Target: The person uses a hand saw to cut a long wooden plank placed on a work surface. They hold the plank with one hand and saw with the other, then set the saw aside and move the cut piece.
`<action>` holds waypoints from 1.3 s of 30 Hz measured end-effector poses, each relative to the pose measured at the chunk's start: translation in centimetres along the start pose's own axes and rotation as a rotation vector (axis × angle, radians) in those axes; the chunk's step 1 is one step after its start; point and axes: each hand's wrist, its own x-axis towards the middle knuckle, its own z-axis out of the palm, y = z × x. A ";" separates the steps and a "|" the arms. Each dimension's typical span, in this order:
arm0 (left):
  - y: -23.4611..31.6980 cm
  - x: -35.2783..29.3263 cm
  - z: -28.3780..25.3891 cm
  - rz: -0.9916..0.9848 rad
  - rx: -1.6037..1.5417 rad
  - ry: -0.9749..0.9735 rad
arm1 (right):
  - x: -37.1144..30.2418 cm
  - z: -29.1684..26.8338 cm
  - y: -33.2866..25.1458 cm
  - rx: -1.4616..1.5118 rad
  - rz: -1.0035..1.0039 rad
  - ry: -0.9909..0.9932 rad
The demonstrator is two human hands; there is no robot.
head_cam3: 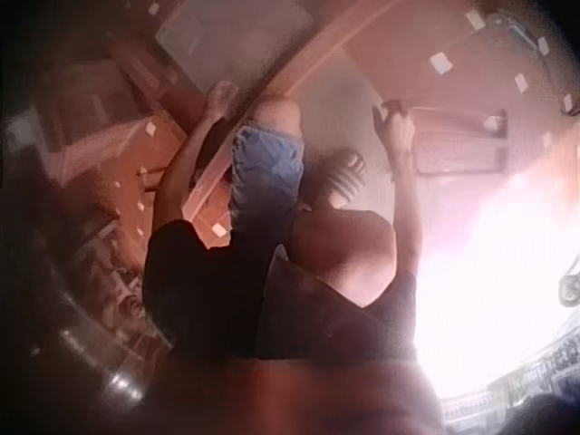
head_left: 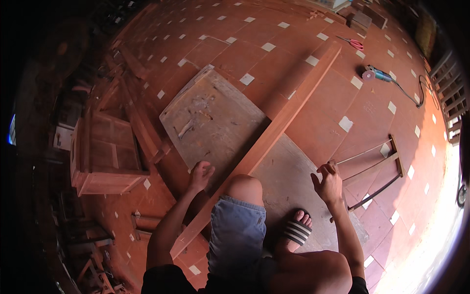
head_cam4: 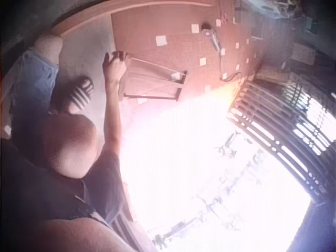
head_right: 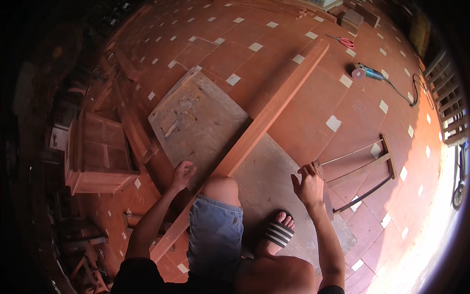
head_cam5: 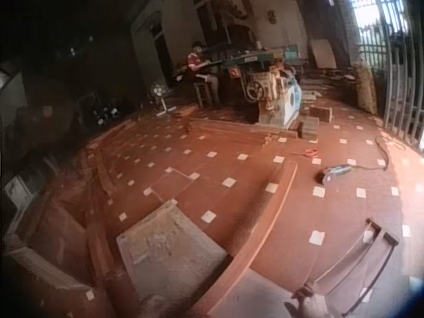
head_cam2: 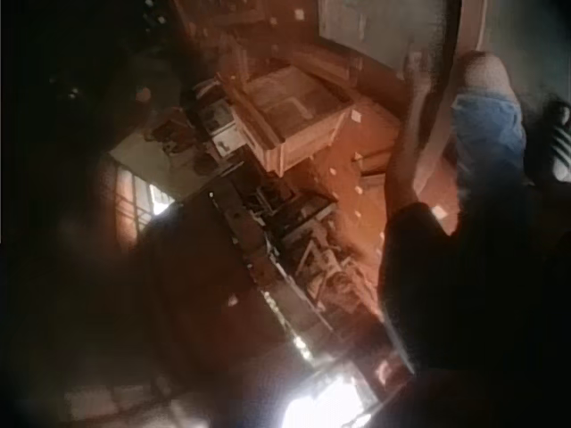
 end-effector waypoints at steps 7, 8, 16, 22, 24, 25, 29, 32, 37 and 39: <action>11.0 1.1 -7.1 0.081 0.281 -0.344 | 3.7 9.8 -16.0 0.010 -0.801 -0.403; 12.0 0.1 -7.9 0.106 0.279 -0.344 | 3.5 10.9 -17.6 0.004 -0.896 -0.465; 6.8 -17.1 -12.8 -0.393 0.221 -0.476 | 4.7 17.3 -21.0 -0.140 -1.170 -0.578; 3.5 -27.2 -3.7 -1.263 -0.630 -0.631 | 7.7 20.3 -18.6 -0.149 -1.126 -0.614; 6.1 -29.5 -1.4 -1.520 -1.028 -0.170 | 7.4 20.8 -18.3 -0.123 -1.149 -0.548; 6.3 -30.7 0.4 -1.525 -1.178 0.077 | 7.0 20.8 -18.7 -0.101 -1.159 -0.522; 2.4 -29.6 5.4 -1.292 -1.698 0.889 | 6.6 21.7 -18.9 -0.194 -1.141 -0.537; 1.6 -25.3 6.1 -0.974 -1.972 1.152 | 8.6 22.6 -18.1 -0.081 -1.255 -0.410; 3.1 -24.5 1.1 -0.449 -1.880 1.196 | 10.7 18.3 -20.8 0.002 -1.246 -0.386; 7.1 -23.8 -6.3 -0.218 -1.830 1.238 | 11.4 14.4 -25.5 0.007 -1.279 -0.269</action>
